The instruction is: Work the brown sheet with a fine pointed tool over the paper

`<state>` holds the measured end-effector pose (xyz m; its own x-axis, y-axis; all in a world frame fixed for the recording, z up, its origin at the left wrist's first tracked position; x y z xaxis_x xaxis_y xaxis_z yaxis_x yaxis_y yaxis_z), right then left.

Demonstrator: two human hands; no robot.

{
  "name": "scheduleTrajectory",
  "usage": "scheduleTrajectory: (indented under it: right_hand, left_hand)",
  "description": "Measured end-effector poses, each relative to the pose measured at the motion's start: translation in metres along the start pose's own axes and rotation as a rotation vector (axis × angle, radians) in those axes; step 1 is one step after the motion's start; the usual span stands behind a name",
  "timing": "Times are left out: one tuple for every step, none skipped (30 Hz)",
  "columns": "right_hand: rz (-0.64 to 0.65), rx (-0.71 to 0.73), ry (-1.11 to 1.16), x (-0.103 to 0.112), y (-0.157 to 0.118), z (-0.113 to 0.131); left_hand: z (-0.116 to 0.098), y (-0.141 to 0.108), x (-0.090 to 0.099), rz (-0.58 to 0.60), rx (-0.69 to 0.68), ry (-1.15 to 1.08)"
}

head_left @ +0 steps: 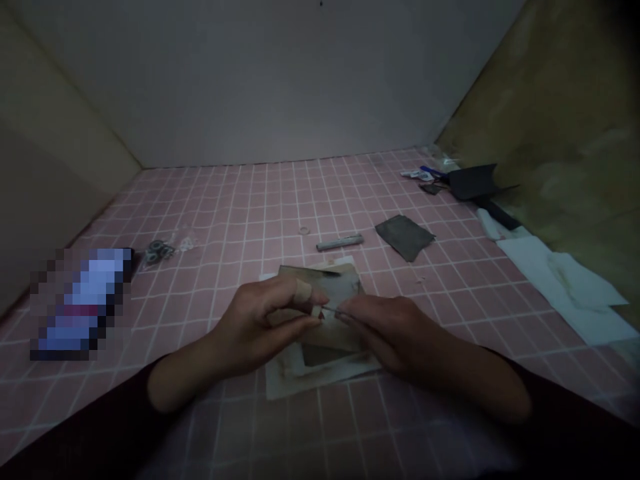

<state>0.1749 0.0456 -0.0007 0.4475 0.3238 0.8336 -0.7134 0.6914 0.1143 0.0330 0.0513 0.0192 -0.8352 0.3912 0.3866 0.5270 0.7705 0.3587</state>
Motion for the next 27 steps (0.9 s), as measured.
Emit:
scheduleTrajectory:
  right_hand:
    - [0.063, -0.034, 0.086, -0.003, 0.001, -0.003]
    - [0.147, -0.072, 0.209, -0.008, 0.001, -0.006]
    - [0.257, -0.108, 0.359, -0.014, 0.001, -0.009]
    - [0.382, -0.141, 0.524, -0.021, -0.001, -0.009]
    - [0.475, -0.16, 0.659, -0.026, -0.003, -0.008]
    - [0.484, -0.176, 0.721, -0.026, -0.003, -0.008]
    - [0.429, -0.172, 0.704, -0.022, -0.001, -0.01]
    - [0.327, -0.151, 0.624, -0.016, 0.002, -0.012]
    - [0.203, -0.122, 0.5, -0.009, 0.004, -0.013]
    - [0.089, -0.086, 0.371, -0.002, 0.005, -0.011]
    - [0.004, -0.054, 0.266, 0.003, 0.005, -0.007]
    - [-0.039, -0.035, 0.211, 0.005, 0.004, -0.005]
    - [-0.024, -0.035, 0.225, 0.002, 0.004, -0.004]
    - [0.054, -0.05, 0.313, -0.004, 0.004, -0.005]
    - [0.173, -0.078, 0.452, -0.013, 0.004, -0.006]
    - [0.313, -0.116, 0.613, -0.022, 0.002, -0.008]
    - [0.449, -0.164, 0.764, -0.029, -0.002, -0.009]
    - [0.539, -0.208, 0.871, -0.033, -0.005, -0.011]
    - [0.59, -0.23, 0.917, -0.034, -0.006, -0.014]
    - [0.593, -0.233, 0.91, -0.032, -0.006, -0.018]
    - [0.558, -0.218, 0.858, -0.028, -0.004, -0.022]
    - [0.497, -0.194, 0.782, -0.022, -0.002, -0.026]
    - [0.418, -0.176, 0.704, -0.015, 0.001, -0.029]
    - [0.324, -0.17, 0.64, -0.008, 0.004, -0.031]
    - [0.229, -0.178, 0.594, -0.001, 0.007, -0.033]
    - [0.146, -0.191, 0.571, 0.004, 0.008, -0.035]
    - [0.085, -0.206, 0.568, 0.007, 0.009, -0.036]
  left_hand:
    - [0.0, -0.001, -0.001, 0.012, -0.026, 0.042]
    - [-0.001, -0.002, -0.003, 0.027, -0.063, 0.087]
    - [-0.004, -0.003, -0.005, 0.046, -0.109, 0.124]
    - [-0.005, -0.004, -0.006, 0.061, -0.143, 0.145]
    - [-0.007, -0.005, -0.007, 0.066, -0.162, 0.157]
    - [-0.007, -0.005, -0.006, 0.062, -0.16, 0.16]
    - [-0.007, -0.005, -0.005, 0.053, -0.141, 0.159]
    - [-0.007, -0.005, -0.003, 0.038, -0.123, 0.156]
    - [-0.007, -0.004, -0.002, 0.024, -0.106, 0.155]
    - [-0.007, -0.004, -0.001, 0.011, -0.095, 0.158]
    - [-0.007, -0.005, -0.001, 0.005, -0.091, 0.169]
    - [-0.006, -0.005, -0.002, 0.008, -0.09, 0.191]
    - [-0.007, -0.006, -0.004, 0.019, -0.105, 0.22]
    - [-0.008, -0.007, -0.007, 0.036, -0.13, 0.256]
    - [-0.009, -0.008, -0.01, 0.054, -0.158, 0.293]
    - [-0.01, -0.009, -0.012, 0.066, -0.179, 0.324]
    - [-0.01, -0.009, -0.011, 0.063, -0.182, 0.341]
    - [-0.008, -0.009, -0.009, 0.044, -0.157, 0.338]
    - [-0.005, -0.008, -0.004, 0.014, -0.114, 0.308]
    - [-0.001, -0.008, 0.001, -0.018, -0.06, 0.252]
    - [0.003, -0.007, 0.005, -0.049, -0.011, 0.172]
    - [0.007, -0.007, 0.008, -0.073, 0.031, 0.077]
    - [0.011, -0.006, 0.01, -0.092, 0.06, -0.021]
    - [0.014, -0.005, 0.011, -0.104, 0.078, -0.112]
    - [0.017, -0.005, 0.012, -0.112, 0.092, -0.183]
    - [0.02, -0.004, 0.012, -0.121, 0.1, -0.221]
    - [0.022, -0.004, 0.012, -0.125, 0.109, -0.223]
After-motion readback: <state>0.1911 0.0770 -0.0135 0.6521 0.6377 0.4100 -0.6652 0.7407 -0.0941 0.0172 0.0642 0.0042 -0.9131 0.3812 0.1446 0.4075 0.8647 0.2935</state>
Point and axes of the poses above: each hand's wrist, its own y-axis towards the middle knuckle, its own x-axis out of the back of the hand, z = x × y, the point moved 8 cm from there along y, towards the middle knuckle, and after that the axes turned 14 degrees about -y, right-handed, at the moved point
